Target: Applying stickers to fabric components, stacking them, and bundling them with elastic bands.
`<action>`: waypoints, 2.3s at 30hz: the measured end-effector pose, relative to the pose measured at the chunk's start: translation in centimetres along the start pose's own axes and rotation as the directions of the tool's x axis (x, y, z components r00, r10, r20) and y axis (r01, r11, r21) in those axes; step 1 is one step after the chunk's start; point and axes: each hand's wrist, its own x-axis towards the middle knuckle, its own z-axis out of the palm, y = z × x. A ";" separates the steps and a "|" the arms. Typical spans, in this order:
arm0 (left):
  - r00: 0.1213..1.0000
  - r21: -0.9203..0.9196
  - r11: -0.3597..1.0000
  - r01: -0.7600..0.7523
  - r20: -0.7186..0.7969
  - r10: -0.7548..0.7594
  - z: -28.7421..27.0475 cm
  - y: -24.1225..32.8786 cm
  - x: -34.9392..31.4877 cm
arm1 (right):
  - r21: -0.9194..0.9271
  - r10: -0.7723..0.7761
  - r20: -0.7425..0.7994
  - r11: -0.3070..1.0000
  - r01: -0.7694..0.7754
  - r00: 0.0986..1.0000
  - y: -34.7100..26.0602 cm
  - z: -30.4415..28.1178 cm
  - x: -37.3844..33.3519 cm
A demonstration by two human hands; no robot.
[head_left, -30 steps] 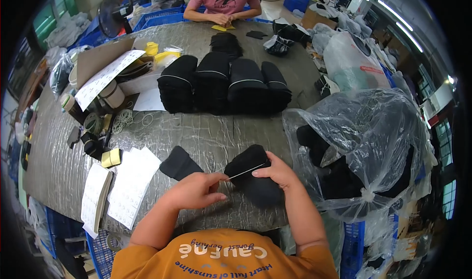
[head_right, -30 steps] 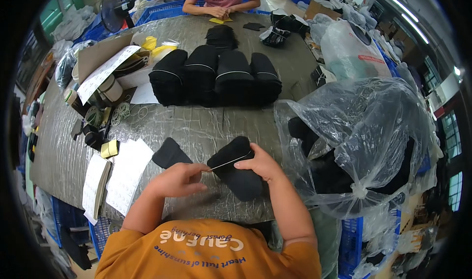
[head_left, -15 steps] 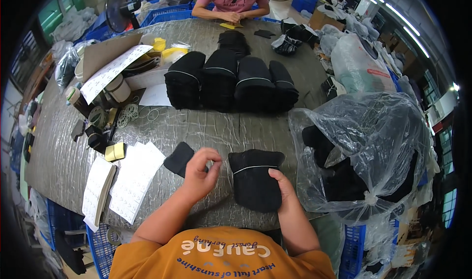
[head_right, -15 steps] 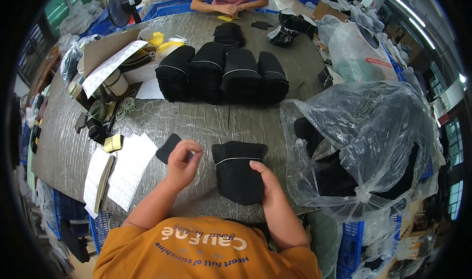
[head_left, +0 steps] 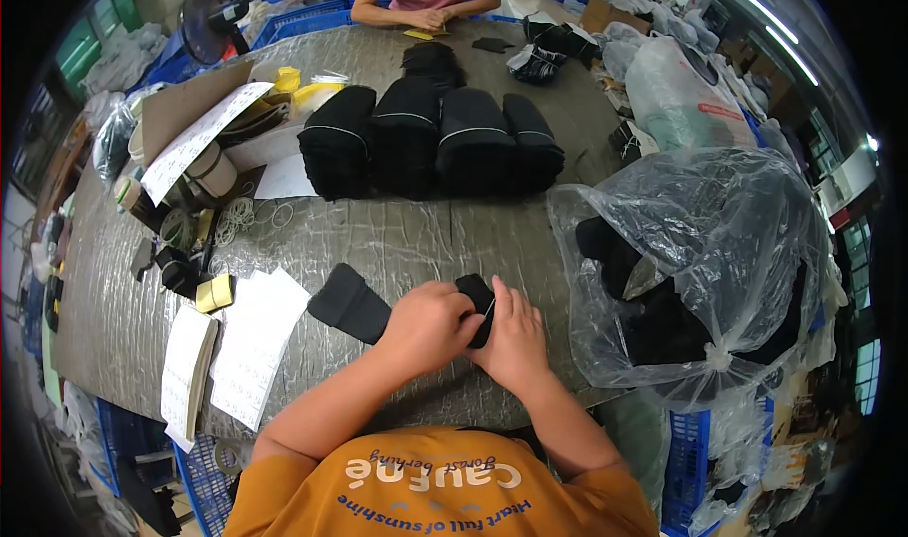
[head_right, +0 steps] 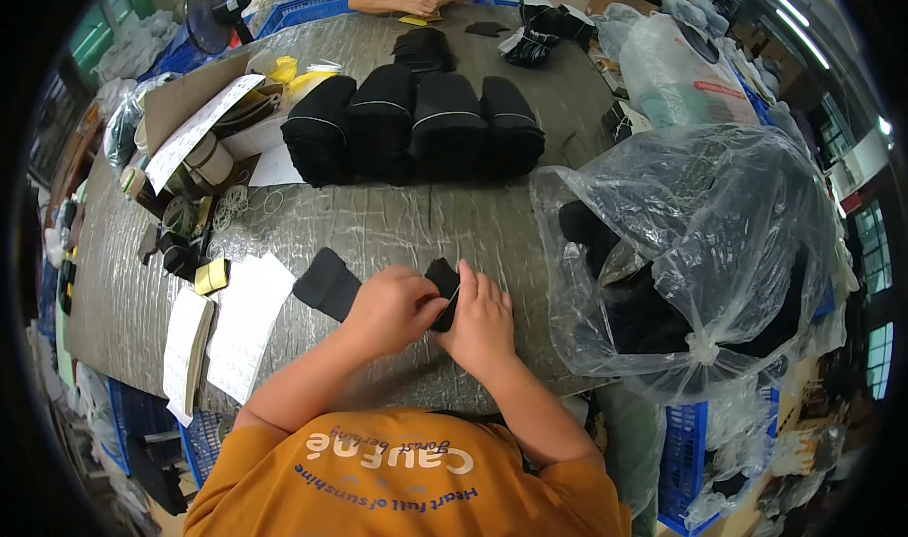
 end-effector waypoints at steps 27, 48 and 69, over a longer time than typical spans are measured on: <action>0.908 -0.369 0.833 0.413 0.240 -0.344 -1.5 0.3 1.2 | 0.132 0.001 -0.069 0.991 0.008 0.998 0.7 0.2 0.5; 0.952 -0.146 0.983 -0.113 -0.299 0.065 -1.7 -1.6 -5.5 | 0.810 0.017 0.571 0.152 -0.566 0.821 3.2 -2.7 1.2; 0.989 -0.547 0.829 0.117 0.142 -0.046 -2.4 -3.6 -6.6 | 0.425 -0.196 0.759 -0.571 -0.702 0.620 3.9 0.2 -4.0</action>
